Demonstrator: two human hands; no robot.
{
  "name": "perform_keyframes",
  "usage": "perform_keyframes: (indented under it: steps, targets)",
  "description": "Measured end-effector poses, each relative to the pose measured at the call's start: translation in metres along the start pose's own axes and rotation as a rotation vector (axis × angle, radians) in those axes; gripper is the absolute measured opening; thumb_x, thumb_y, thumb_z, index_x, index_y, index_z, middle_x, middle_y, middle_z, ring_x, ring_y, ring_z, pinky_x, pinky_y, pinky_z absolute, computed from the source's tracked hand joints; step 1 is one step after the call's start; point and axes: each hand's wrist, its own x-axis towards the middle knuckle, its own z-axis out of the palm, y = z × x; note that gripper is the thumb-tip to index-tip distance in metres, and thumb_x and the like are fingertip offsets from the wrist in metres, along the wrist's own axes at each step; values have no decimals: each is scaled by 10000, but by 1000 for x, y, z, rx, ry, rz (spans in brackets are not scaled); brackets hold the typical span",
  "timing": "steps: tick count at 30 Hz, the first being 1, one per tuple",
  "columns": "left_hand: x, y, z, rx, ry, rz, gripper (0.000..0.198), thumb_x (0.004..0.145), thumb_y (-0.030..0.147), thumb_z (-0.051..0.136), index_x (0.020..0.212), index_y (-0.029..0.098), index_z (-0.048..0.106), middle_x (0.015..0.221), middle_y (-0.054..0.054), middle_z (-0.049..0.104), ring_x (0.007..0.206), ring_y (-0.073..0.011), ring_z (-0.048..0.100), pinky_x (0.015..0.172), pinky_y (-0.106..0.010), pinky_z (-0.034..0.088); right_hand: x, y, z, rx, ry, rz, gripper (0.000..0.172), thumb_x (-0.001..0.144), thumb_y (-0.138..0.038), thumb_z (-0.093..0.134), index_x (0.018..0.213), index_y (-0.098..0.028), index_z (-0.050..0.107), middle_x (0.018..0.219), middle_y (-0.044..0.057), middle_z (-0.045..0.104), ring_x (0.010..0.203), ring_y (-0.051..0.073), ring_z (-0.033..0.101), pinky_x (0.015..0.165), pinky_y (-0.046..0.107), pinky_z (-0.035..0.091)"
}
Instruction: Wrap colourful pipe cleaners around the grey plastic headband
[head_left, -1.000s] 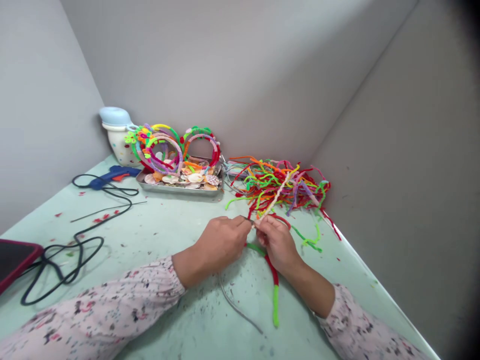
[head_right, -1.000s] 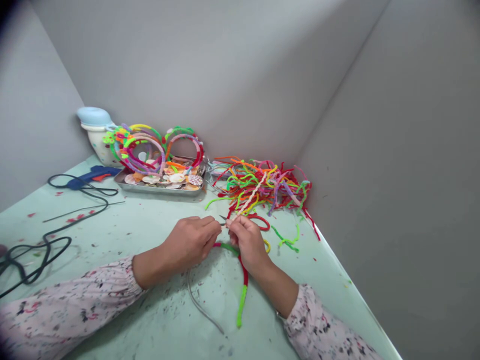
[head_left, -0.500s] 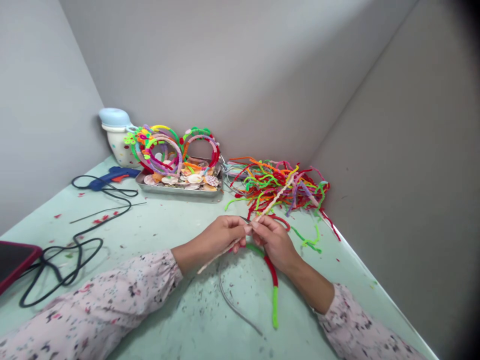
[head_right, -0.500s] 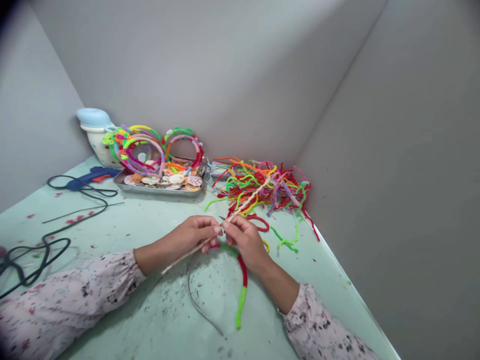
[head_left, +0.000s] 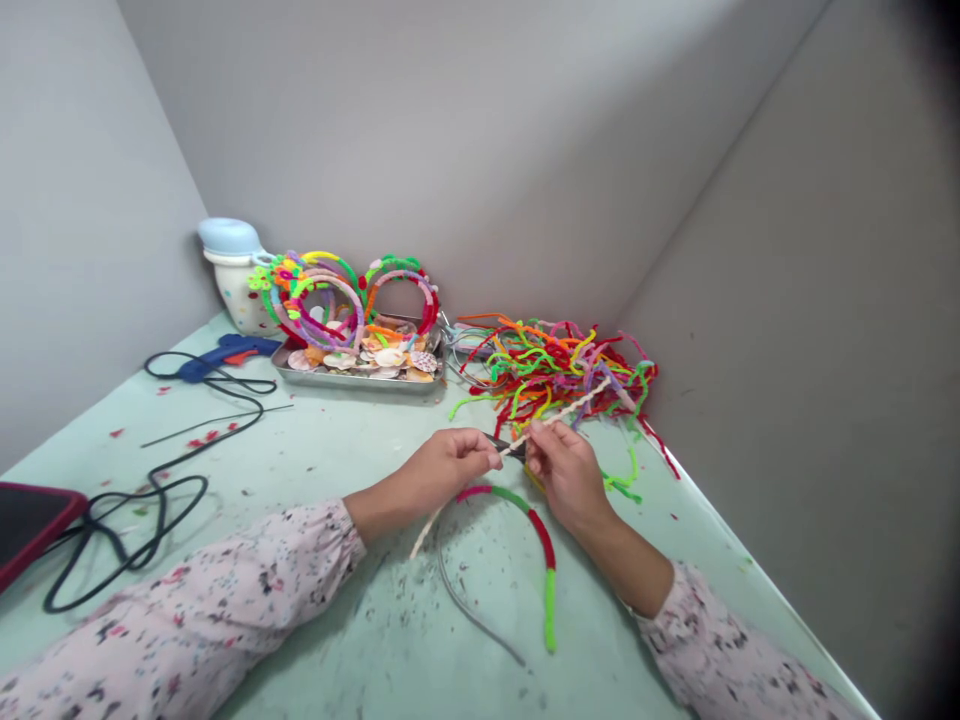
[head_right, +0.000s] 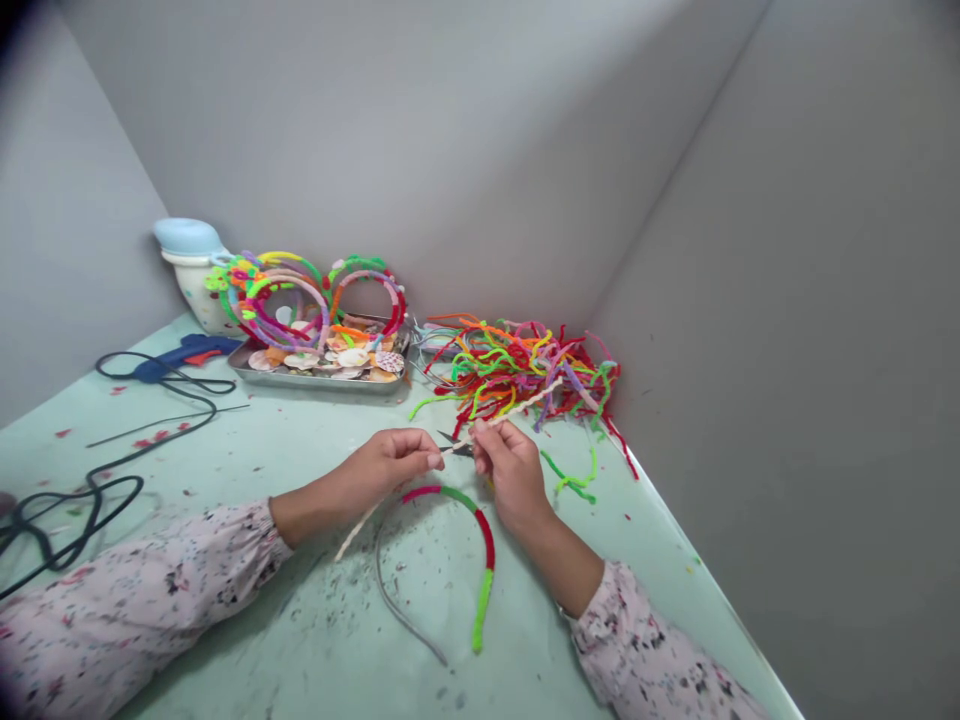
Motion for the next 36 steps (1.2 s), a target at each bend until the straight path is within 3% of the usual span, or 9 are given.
perform_keyframes:
  steps: [8, 17, 20, 23, 26, 31, 36]
  targets:
    - [2, 0, 2, 186, -23, 49, 221, 794, 360, 496, 738, 153, 547, 572, 52, 426, 523, -84, 352, 501, -193, 277, 2, -3, 0, -28, 59, 69, 286, 704, -409, 672, 614, -175, 535, 497, -49, 475, 389, 51, 375, 362, 191, 258]
    - [-10, 14, 8, 676, 102, 180, 123, 826, 277, 459, 802, 204, 555, 628, 7, 545, 573, -133, 459, 557, -234, 274, 9, -7, 1, 20, 59, 155, 261, 715, -341, 678, 602, -165, 521, 502, -47, 447, 393, 40, 342, 344, 167, 229]
    - [-11, 12, 8, 520, 81, 129, 150, 827, 306, 473, 767, 189, 547, 602, 12, 522, 549, -119, 445, 530, -220, 286, 10, -9, -1, 28, -29, 204, 261, 718, -367, 673, 627, -163, 539, 512, -42, 465, 392, 43, 355, 349, 177, 225]
    - [-8, 9, 6, 139, -131, -23, 251, 831, 415, 472, 790, 173, 524, 526, 39, 470, 449, -92, 418, 459, -197, 302, 6, -9, -2, 54, -104, 198, 260, 725, -385, 667, 661, -158, 558, 526, -41, 475, 401, 44, 360, 366, 183, 227]
    - [-5, 6, 5, -144, -268, -93, 344, 850, 480, 415, 850, 154, 524, 590, 6, 555, 435, -87, 487, 453, -195, 361, 0, -6, 1, 62, -168, 175, 254, 748, -393, 646, 688, -160, 567, 540, -39, 484, 426, 50, 362, 399, 191, 244]
    - [-5, 3, 7, -272, -173, -119, 276, 814, 404, 507, 852, 136, 562, 536, 38, 516, 362, -35, 408, 380, -143, 303, -5, -2, 7, -10, -256, 123, 231, 791, -390, 603, 745, -164, 603, 547, -34, 496, 458, 65, 361, 446, 211, 255]
    - [-7, 4, 6, -237, -148, -165, 266, 795, 369, 517, 891, 135, 601, 418, 77, 426, 289, -28, 301, 306, -138, 208, -2, -3, 4, 60, -178, 126, 205, 772, -368, 628, 825, -170, 634, 588, -43, 485, 461, 58, 385, 443, 208, 238]
